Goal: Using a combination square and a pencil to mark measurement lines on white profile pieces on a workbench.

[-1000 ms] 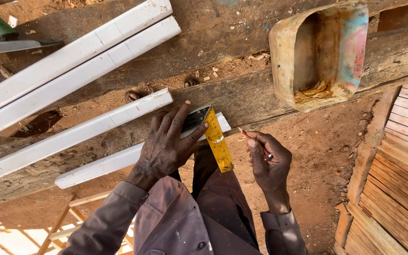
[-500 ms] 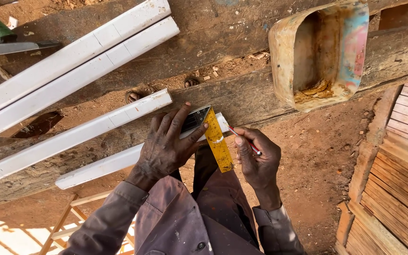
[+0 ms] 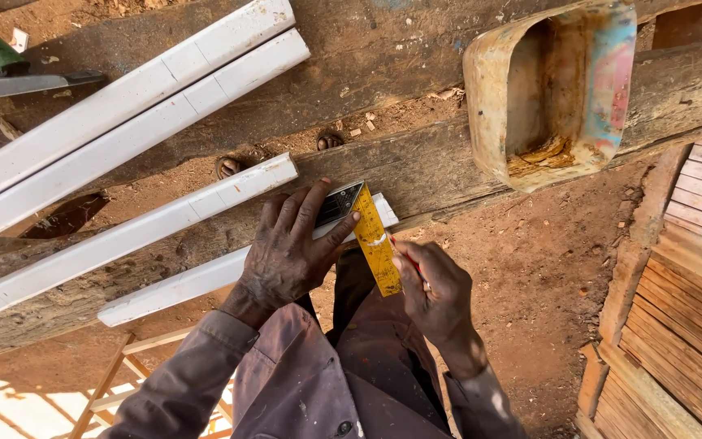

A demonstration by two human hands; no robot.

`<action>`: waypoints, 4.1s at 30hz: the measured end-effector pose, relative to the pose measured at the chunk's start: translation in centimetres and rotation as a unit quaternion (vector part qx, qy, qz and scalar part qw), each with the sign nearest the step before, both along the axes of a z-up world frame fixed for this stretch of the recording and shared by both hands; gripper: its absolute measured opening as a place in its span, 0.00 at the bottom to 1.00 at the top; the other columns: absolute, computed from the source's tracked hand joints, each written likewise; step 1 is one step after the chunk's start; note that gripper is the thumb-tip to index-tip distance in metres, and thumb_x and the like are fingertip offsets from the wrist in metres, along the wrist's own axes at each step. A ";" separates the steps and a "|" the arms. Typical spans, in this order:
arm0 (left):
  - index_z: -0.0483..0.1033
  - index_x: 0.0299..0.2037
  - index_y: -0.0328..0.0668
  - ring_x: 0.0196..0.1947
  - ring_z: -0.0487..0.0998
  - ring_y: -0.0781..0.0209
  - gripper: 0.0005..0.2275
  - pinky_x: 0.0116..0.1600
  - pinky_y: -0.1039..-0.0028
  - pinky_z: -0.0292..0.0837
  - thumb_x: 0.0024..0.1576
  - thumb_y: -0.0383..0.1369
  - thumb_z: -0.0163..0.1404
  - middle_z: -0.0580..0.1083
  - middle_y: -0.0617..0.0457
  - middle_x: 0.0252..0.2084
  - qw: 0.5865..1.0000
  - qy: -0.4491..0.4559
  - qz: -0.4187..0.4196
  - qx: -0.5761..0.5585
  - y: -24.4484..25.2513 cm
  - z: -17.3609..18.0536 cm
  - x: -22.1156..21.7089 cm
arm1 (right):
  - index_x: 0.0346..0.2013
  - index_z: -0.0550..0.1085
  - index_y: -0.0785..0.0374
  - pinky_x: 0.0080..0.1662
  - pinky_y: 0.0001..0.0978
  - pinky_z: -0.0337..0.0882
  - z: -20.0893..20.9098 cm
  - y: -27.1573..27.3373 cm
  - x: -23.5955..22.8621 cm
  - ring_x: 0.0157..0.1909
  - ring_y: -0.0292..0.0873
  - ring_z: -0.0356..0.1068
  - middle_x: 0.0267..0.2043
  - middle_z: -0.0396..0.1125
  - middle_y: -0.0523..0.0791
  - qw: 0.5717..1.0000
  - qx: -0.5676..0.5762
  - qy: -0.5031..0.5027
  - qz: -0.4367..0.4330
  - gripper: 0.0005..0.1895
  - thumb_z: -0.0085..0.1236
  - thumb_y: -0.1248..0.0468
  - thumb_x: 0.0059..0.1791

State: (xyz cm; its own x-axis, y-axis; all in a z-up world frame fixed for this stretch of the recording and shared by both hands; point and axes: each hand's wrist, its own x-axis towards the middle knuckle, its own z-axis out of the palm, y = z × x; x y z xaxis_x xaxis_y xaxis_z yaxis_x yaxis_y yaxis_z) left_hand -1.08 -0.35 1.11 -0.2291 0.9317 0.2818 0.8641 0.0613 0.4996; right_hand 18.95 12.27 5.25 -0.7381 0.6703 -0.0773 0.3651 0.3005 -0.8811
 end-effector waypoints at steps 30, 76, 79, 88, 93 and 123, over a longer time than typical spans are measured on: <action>0.79 0.55 0.46 0.47 0.77 0.32 0.15 0.45 0.53 0.70 0.59 0.37 0.58 0.71 0.25 0.57 0.998 -0.030 -0.014 0.052 -1.6 0.8 -1.8 | 0.42 0.79 0.72 0.22 0.28 0.73 1.2 1.2 -0.3 0.18 0.37 0.68 0.21 0.69 0.51 0.987 -0.103 -0.029 -0.123 0.09 0.58 0.68 0.52; 0.85 0.49 0.53 0.44 0.79 0.43 0.09 0.44 0.63 0.75 0.60 0.31 0.55 0.78 0.42 0.47 0.964 -0.198 0.172 0.043 -5.2 5.2 0.1 | 0.33 0.77 0.71 0.21 0.24 0.68 8.1 3.2 3.5 0.16 0.32 0.62 0.18 0.65 0.48 0.972 -0.183 0.045 -0.140 0.03 0.62 0.72 0.48; 0.80 0.56 0.49 0.42 0.82 0.51 0.14 0.44 0.67 0.74 0.60 0.29 0.53 0.80 0.43 0.37 0.853 -0.466 0.234 -0.022 -4.9 8.8 1.8 | 0.30 0.76 0.71 0.21 0.28 0.68 7.0 3.1 4.1 0.17 0.35 0.61 0.18 0.63 0.50 0.960 -0.236 0.039 -0.146 0.09 0.58 0.66 0.51; 0.63 0.60 0.23 0.21 0.79 0.53 0.22 0.14 0.80 0.63 0.62 0.33 0.50 0.74 0.30 0.33 0.401 -0.901 0.155 0.053 -0.6 11.9 10.9 | 0.49 0.73 0.75 0.14 0.19 0.55 4.2 0.9 4.9 0.10 0.27 0.50 0.24 0.63 0.48 0.926 -0.352 0.109 -0.086 0.18 0.47 0.59 0.58; 0.64 0.54 0.14 0.09 0.73 0.52 0.17 0.12 0.80 0.59 0.65 0.31 0.46 0.71 0.21 0.21 0.343 -0.933 0.059 0.093 0.0 10.3 12.1 | 0.44 0.74 0.77 0.15 0.23 0.70 4.1 1.5 5.7 0.08 0.26 0.53 0.15 0.57 0.43 0.933 -0.341 0.100 -0.064 0.12 0.56 0.67 0.53; 0.74 0.51 0.42 0.28 0.82 0.44 0.20 0.30 0.56 0.77 0.50 0.41 0.54 0.78 0.47 0.29 0.967 0.003 0.162 -0.196 -6.0 7.8 0.6 | 0.43 0.74 0.73 0.16 0.18 0.52 2.1 6.1 6.1 0.10 0.30 0.48 0.12 0.49 0.41 0.876 -0.319 0.219 -0.288 0.05 0.54 0.72 0.55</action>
State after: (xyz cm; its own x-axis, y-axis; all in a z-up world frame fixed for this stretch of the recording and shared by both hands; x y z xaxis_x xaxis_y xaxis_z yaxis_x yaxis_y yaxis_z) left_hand -0.46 -6.39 8.93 -0.5258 0.8472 -0.0759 0.7709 0.5123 0.3785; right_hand 25.09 18.34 7.34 -0.3446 0.8643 -0.3665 -0.1204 -0.4279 -0.8958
